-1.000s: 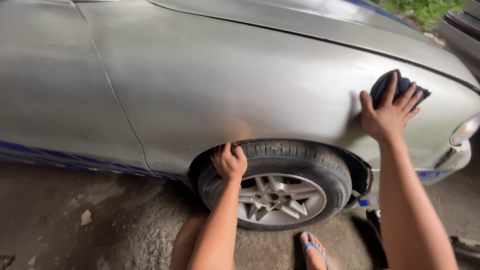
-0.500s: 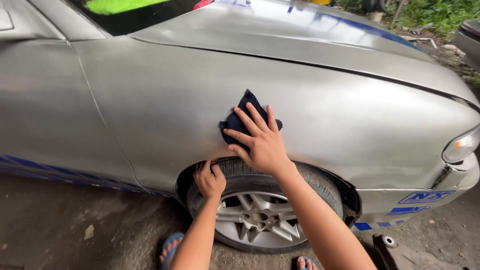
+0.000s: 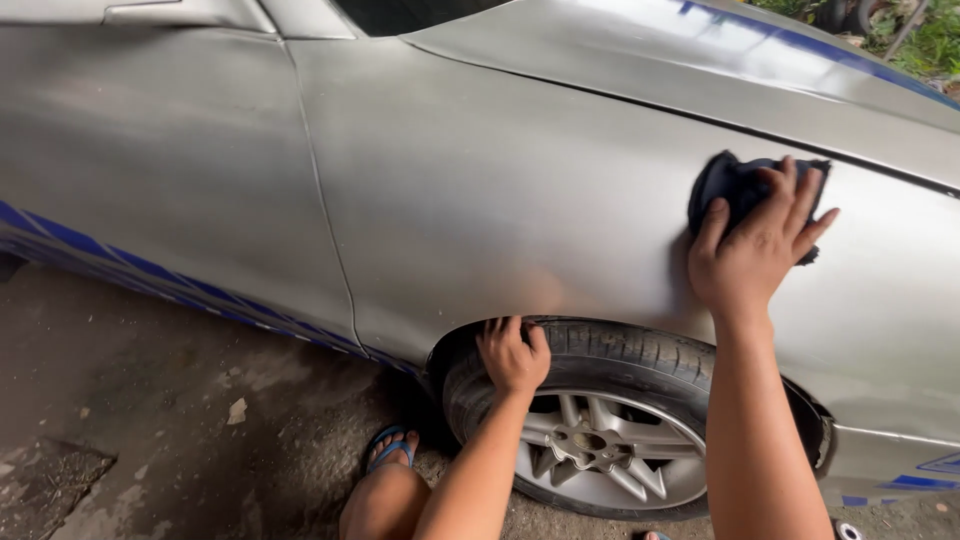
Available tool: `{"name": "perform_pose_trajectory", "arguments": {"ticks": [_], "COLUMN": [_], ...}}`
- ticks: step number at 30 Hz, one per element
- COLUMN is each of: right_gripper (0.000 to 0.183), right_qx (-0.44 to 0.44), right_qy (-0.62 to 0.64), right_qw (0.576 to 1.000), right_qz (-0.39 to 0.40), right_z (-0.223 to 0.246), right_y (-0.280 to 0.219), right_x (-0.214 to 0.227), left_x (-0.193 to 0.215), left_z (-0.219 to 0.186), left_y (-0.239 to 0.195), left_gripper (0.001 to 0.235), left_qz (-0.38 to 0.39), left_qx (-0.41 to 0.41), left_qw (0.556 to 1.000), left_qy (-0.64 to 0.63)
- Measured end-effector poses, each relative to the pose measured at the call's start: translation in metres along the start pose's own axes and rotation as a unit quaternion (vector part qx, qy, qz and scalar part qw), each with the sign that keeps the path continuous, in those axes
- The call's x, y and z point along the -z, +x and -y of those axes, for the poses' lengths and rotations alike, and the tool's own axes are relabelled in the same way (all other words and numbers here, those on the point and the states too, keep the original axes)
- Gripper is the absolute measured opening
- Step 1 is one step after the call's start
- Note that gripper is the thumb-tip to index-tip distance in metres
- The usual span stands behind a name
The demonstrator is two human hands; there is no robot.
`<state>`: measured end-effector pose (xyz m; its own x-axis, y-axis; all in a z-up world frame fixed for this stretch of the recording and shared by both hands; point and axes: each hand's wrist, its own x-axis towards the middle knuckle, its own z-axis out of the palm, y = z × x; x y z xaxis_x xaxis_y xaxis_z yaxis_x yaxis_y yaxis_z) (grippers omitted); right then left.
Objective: Sanding the front fender of a silver car using a piece of sandpaper to prepare the surface.
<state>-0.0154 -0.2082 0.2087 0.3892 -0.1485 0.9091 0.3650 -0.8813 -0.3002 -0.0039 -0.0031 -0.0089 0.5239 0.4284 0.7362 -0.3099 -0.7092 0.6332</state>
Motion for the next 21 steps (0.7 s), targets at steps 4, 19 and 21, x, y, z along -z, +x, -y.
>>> {"name": "perform_pose_trajectory", "arguments": {"ticks": [4, 19, 21], "right_gripper": [0.047, 0.030, 0.043], "right_qx": [0.103, 0.285, 0.177], "right_qy": [0.010, 0.053, 0.000], "right_qw": [0.993, 0.948, 0.984], "right_qz": [0.053, 0.130, 0.004], "right_z": [0.049, 0.043, -0.012], "right_y": [-0.019, -0.008, 0.001], "right_x": [-0.035, -0.031, -0.029], "left_x": [0.002, 0.003, 0.008], "left_z": [-0.002, -0.007, -0.010], "left_y": [-0.003, 0.001, 0.002], "left_gripper": [0.027, 0.037, 0.036], "left_qz": [0.019, 0.048, 0.077], "left_qx": [0.071, 0.122, 0.133], "left_qw": [0.997, 0.991, 0.987], "left_qy": [-0.014, -0.035, -0.055]}}
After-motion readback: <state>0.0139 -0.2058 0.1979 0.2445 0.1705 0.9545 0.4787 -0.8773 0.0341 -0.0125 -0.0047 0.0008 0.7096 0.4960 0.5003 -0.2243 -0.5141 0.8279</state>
